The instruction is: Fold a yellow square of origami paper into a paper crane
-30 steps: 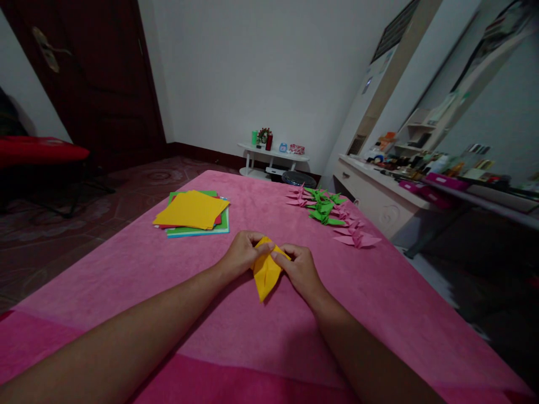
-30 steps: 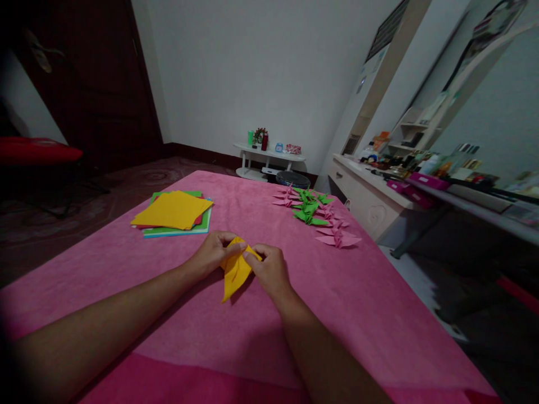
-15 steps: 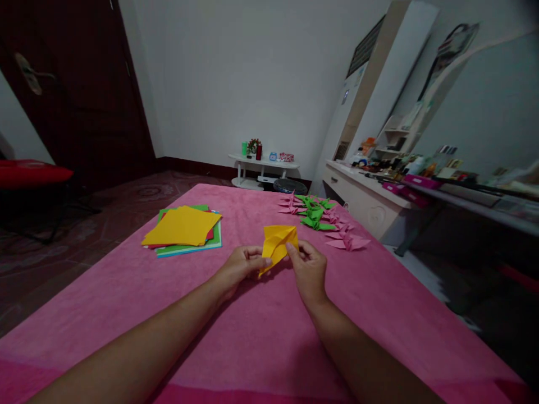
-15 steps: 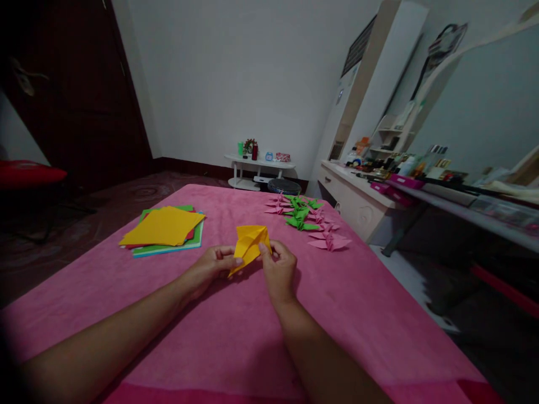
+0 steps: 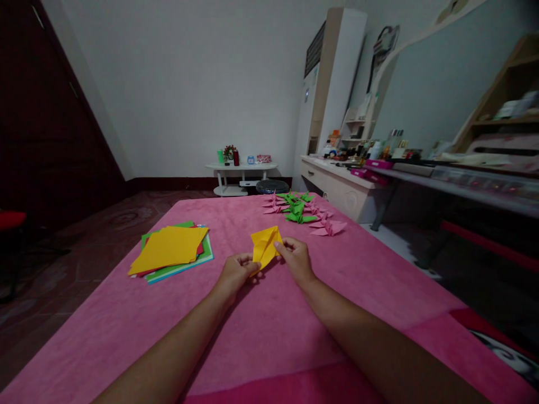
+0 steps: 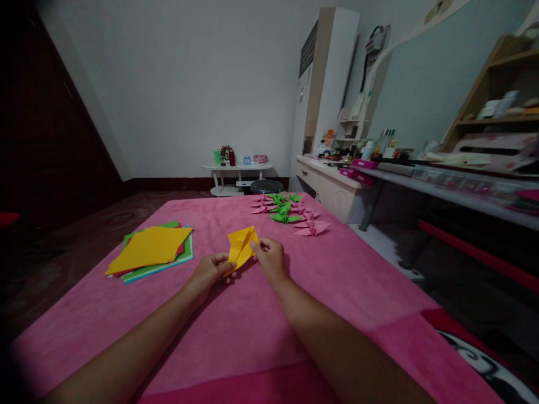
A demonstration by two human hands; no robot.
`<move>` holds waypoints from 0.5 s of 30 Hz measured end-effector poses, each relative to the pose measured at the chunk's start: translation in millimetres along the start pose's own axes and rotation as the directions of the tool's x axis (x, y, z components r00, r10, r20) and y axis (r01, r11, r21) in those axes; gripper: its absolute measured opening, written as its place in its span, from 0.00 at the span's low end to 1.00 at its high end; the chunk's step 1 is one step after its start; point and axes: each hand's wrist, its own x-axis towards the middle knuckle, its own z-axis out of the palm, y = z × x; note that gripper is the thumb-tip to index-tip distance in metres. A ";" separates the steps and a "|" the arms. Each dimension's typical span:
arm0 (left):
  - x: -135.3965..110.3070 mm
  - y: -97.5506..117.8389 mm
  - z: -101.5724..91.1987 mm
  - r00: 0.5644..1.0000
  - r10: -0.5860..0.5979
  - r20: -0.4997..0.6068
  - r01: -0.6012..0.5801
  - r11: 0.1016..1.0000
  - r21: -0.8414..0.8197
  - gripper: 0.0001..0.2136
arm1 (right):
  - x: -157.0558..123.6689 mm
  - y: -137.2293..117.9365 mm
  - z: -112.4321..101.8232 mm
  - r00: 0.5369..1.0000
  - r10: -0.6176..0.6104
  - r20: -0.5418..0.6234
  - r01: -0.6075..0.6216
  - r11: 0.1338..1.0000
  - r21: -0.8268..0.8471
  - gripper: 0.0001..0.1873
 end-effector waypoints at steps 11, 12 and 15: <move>0.4 2.1 -3.0 0.995 -0.024 0.092 0.021 0.999 0.032 0.14 | 5.0 8.7 -3.1 0.998 -0.062 0.019 0.063 0.998 -0.032 0.12; 0.6 3.1 -4.4 0.994 -0.042 0.096 0.042 0.999 0.004 0.14 | 5.2 9.0 -3.0 0.998 -0.062 0.019 0.063 0.998 -0.031 0.12; 1.1 4.9 -6.9 0.996 -0.057 0.073 0.061 0.997 -0.049 0.12 | 5.2 9.1 -2.9 0.998 -0.062 0.026 0.063 0.998 -0.031 0.12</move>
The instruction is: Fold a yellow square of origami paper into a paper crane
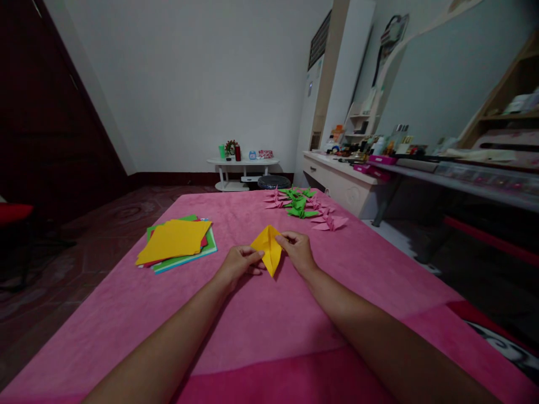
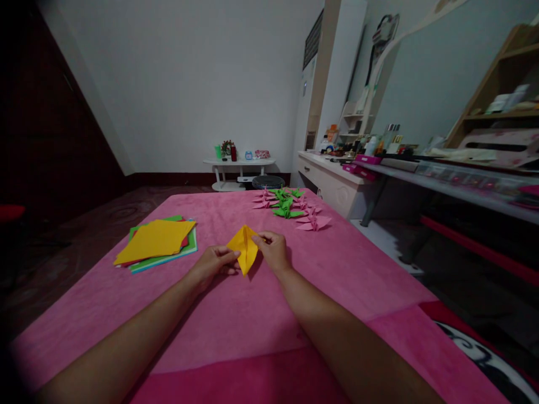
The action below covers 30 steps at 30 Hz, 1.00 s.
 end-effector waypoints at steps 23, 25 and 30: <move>10.8 -7.4 -17.9 0.986 0.162 -0.049 -0.169 0.957 -0.238 0.10 | -0.1 12.5 1.5 0.984 0.008 0.176 0.005 0.997 -0.074 0.16; 10.0 -6.3 -17.4 0.986 0.157 -0.052 -0.165 0.957 -0.237 0.10 | -0.7 11.7 1.5 0.986 0.007 0.168 0.006 0.997 -0.080 0.15; 6.7 -3.4 -15.3 0.985 0.161 -0.064 -0.171 0.958 -0.230 0.10 | -1.6 10.6 1.1 0.984 0.009 0.176 0.007 0.996 -0.092 0.15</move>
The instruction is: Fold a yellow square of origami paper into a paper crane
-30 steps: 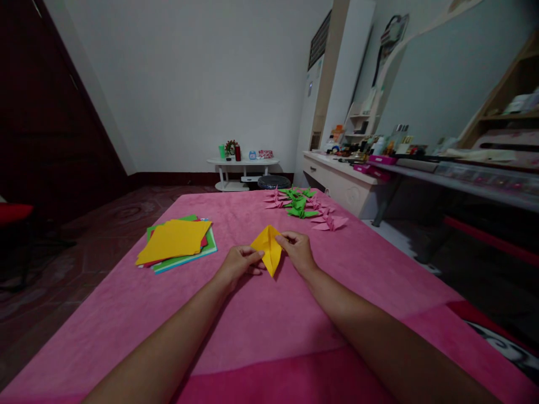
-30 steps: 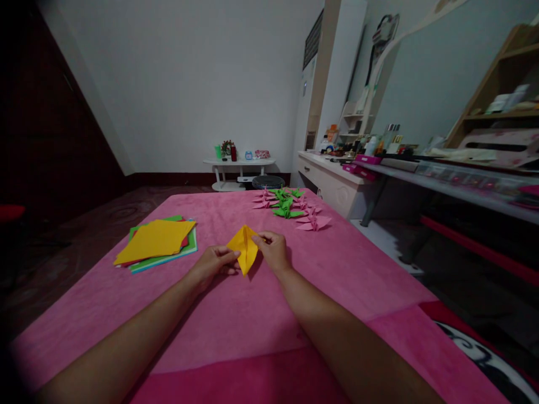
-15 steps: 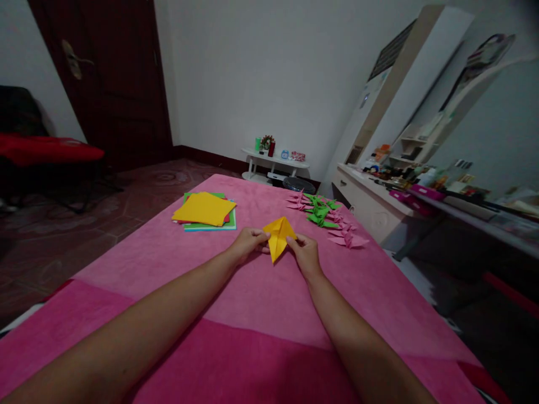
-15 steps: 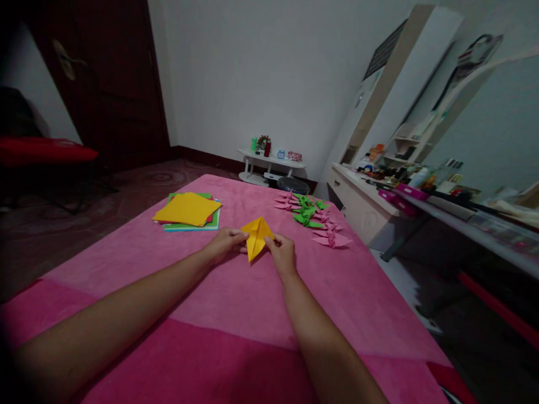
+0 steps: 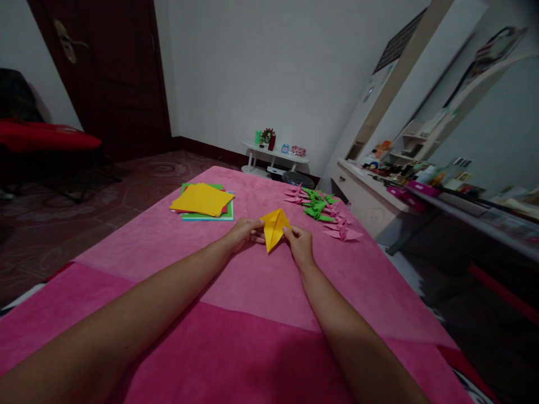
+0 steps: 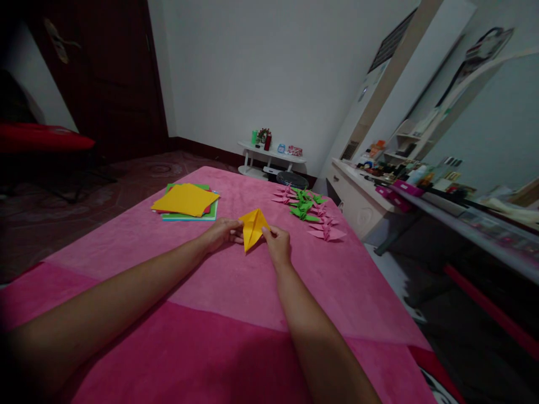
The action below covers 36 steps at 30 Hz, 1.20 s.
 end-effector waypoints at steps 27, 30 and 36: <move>-5.1 -4.7 7.6 0.966 0.257 0.039 -0.251 0.881 0.402 0.13 | -6.3 -13.0 12.1 0.998 -0.003 0.062 -0.001 0.998 0.057 0.16; -6.0 -1.5 9.0 0.927 0.373 -0.041 -0.309 0.820 0.483 0.09 | -7.5 -15.0 16.6 0.988 0.109 0.106 -0.128 0.973 0.194 0.17; -9.7 1.9 11.7 0.860 0.509 -0.030 -0.389 0.693 0.606 0.07 | -7.6 -11.8 18.4 0.946 0.158 0.284 -0.218 0.956 0.195 0.17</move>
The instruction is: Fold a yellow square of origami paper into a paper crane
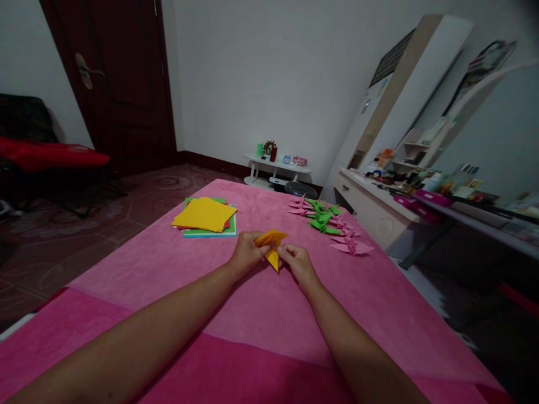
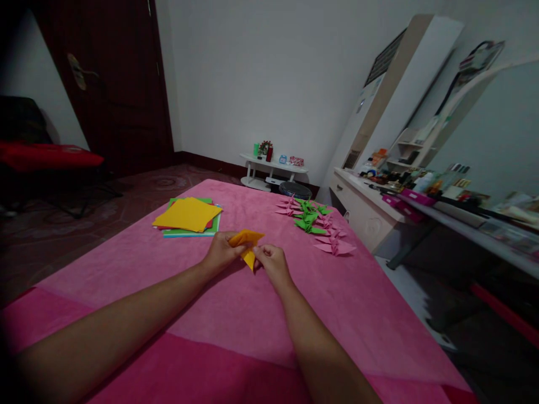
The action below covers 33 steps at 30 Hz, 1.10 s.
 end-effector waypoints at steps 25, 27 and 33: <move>3.4 -10.4 2.2 0.984 -0.104 -0.146 0.109 0.994 0.027 0.08 | -7.4 -10.3 13.3 0.999 0.033 0.029 -0.033 0.999 0.007 0.15; 5.0 -13.0 0.8 0.981 -0.132 -0.144 0.146 0.985 0.092 0.08 | -6.7 -8.9 13.2 0.999 0.038 -0.013 -0.038 0.999 -0.008 0.15; 6.0 -22.6 -4.0 0.967 -0.205 -0.153 0.233 0.953 0.196 0.10 | -3.3 -3.6 6.6 0.993 0.014 -0.113 -0.027 0.993 -0.112 0.14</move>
